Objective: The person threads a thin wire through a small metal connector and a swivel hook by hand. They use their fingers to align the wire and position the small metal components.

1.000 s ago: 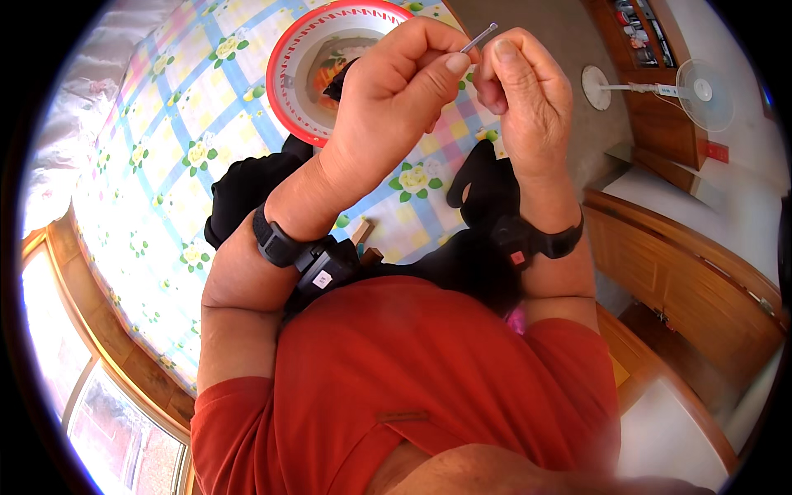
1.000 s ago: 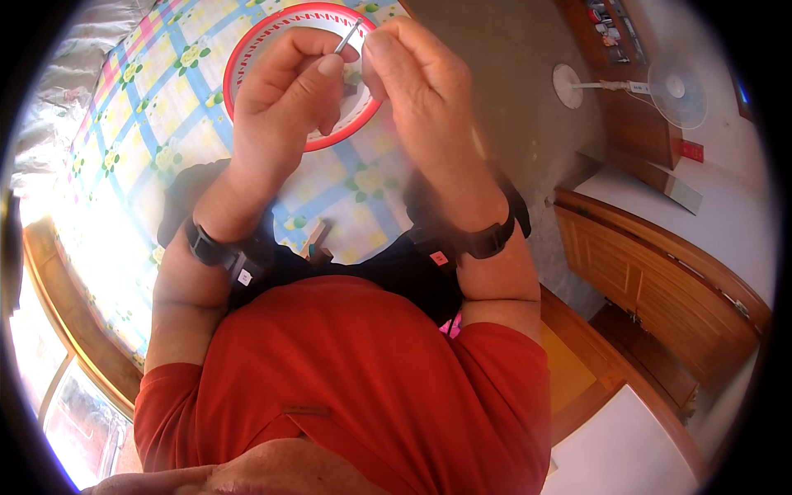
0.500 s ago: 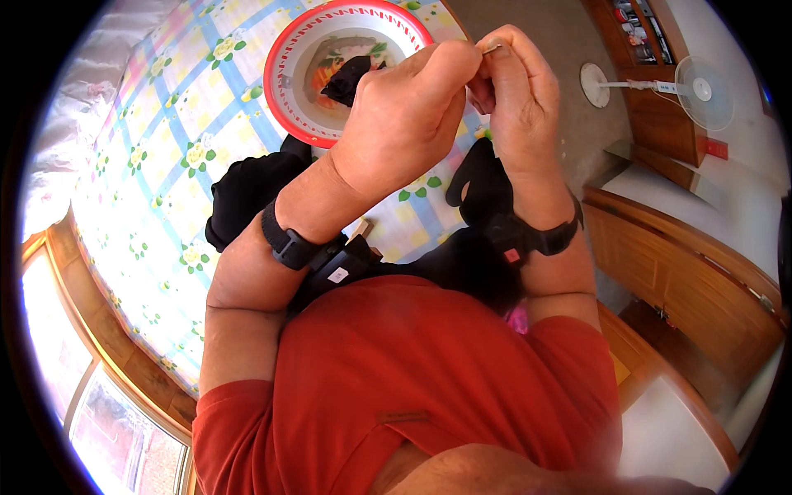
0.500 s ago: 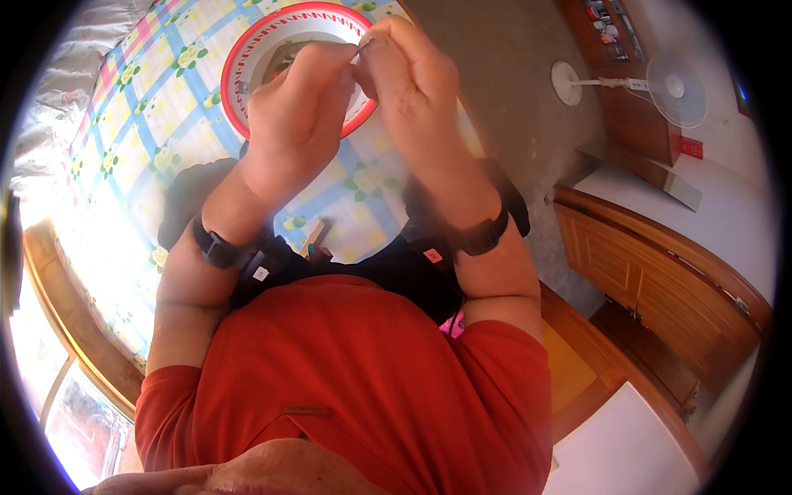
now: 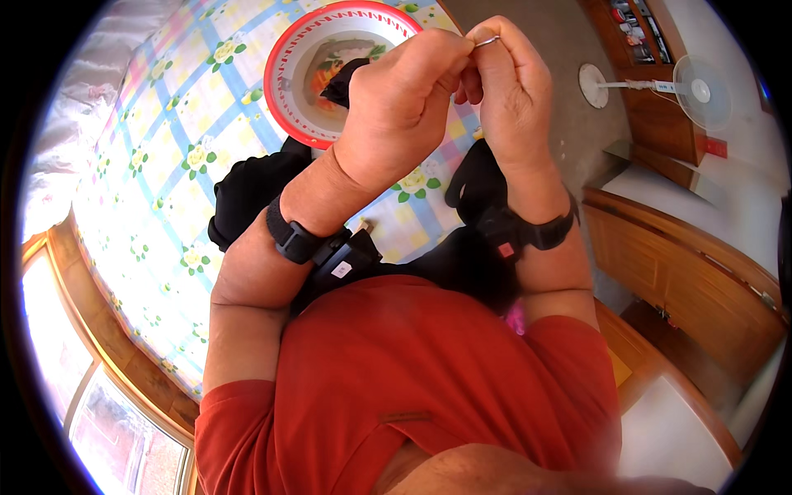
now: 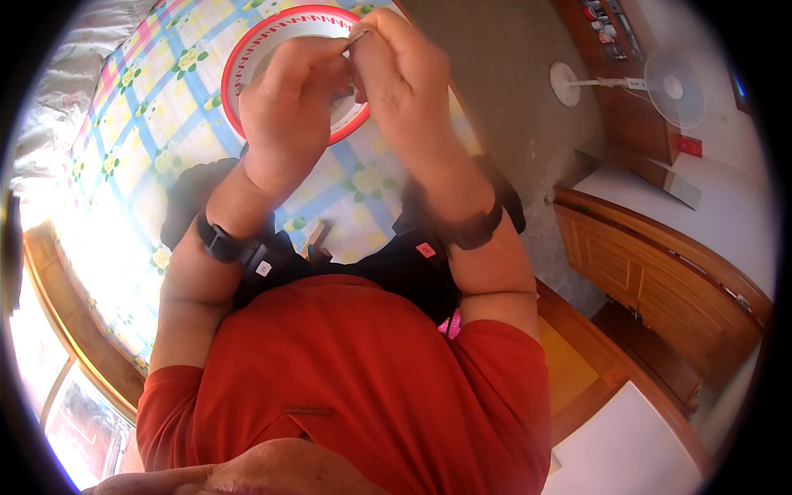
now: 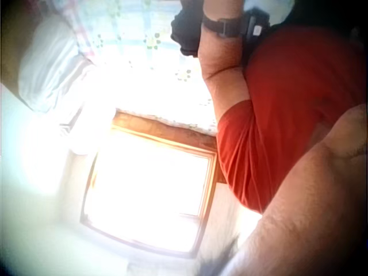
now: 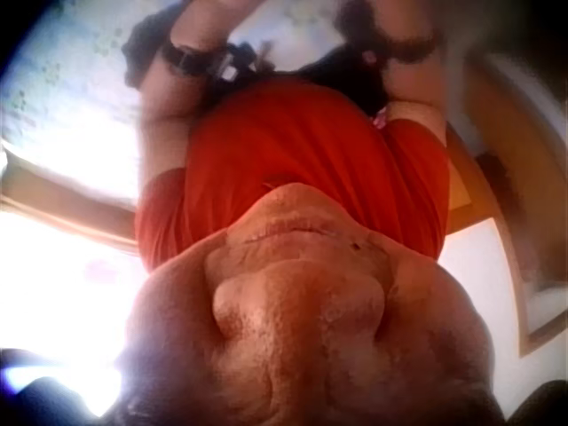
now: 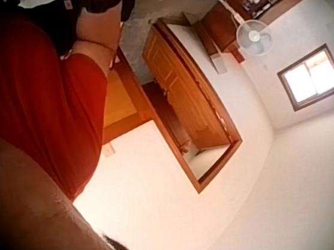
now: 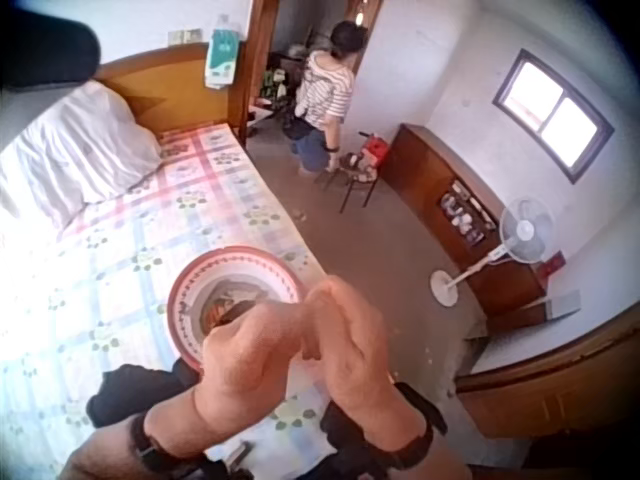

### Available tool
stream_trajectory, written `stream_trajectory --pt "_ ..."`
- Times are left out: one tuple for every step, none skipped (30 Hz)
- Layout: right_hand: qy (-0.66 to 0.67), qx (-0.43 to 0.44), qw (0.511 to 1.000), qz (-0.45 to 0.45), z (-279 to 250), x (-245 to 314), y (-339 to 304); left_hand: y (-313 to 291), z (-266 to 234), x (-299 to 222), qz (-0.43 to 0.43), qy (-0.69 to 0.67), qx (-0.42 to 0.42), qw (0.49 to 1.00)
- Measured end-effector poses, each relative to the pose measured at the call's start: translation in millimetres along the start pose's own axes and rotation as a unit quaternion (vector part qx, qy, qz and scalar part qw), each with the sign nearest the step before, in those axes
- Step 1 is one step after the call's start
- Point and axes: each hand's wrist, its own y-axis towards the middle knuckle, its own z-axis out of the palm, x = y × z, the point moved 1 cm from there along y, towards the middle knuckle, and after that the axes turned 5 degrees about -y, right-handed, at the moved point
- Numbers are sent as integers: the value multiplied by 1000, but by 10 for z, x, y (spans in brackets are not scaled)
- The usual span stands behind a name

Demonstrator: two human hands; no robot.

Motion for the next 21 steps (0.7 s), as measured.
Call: stream_trajectory --pt "-13 4 1000 -18 -25 -45 -2 -4 13 33 9 7 3 1000" --pt "-27 8 999 -36 -35 -76 0 -4 17 54 17 15 5 1000" --pt "-36 6 998 -54 -24 -90 5 3 10 55 22 35 6 999" --pt "-45 3 996 -71 -6 -104 10 14 0 57 26 55 7 998" --pt "-54 1 995 -87 10 -109 14 20 -10 63 30 75 8 997" --pt "-61 1 994 -87 23 -98 7 26 -19 86 26 85 7 996" --pt "-68 3 994 -87 39 -71 -6 36 -33 113 21 95 5 995" --pt "-75 4 993 -87 48 -55 -11 41 -42 127 17 106 3 994" --pt "-55 13 995 -84 53 -53 -8 36 -39 127 -32 70 0 997" --pt "-34 22 996 -82 56 -50 -2 28 -28 119 -79 34 -3 996" --pt "-14 31 996 -80 57 -47 4 19 -21 120 -126 -2 -6 992" --pt "-6 33 995 -89 52 -43 21 14 -36 149 -170 -93 -31 980" --pt "1 35 995 -96 43 -39 44 5 -60 201 -212 -184 -56 958" --pt "8 36 994 -104 34 -34 59 3 -67 249 -252 -273 -80 925" --pt "9 38 994 -99 29 -29 60 17 -33 242 -249 -295 -103 917" --pt "11 41 995 -92 25 -25 56 38 2 225 -244 -315 -125 908" --pt "10 41 995 -86 5 -22 46 115 -112 96 -309 -359 -101 875" --pt "1 41 996 -80 -20 -21 35 157 -163 31 -371 -399 -75 835" --pt "-5 45 996 -75 -31 -13 28 163 -170 30 -377 -368 -59 848" --pt "-11 48 996 -70 -39 -3 19 170 -174 41 -383 -337 -42 859" --pt "0 47 998 -52 -41 21 10 174 -178 50 -388 -305 -25 869"
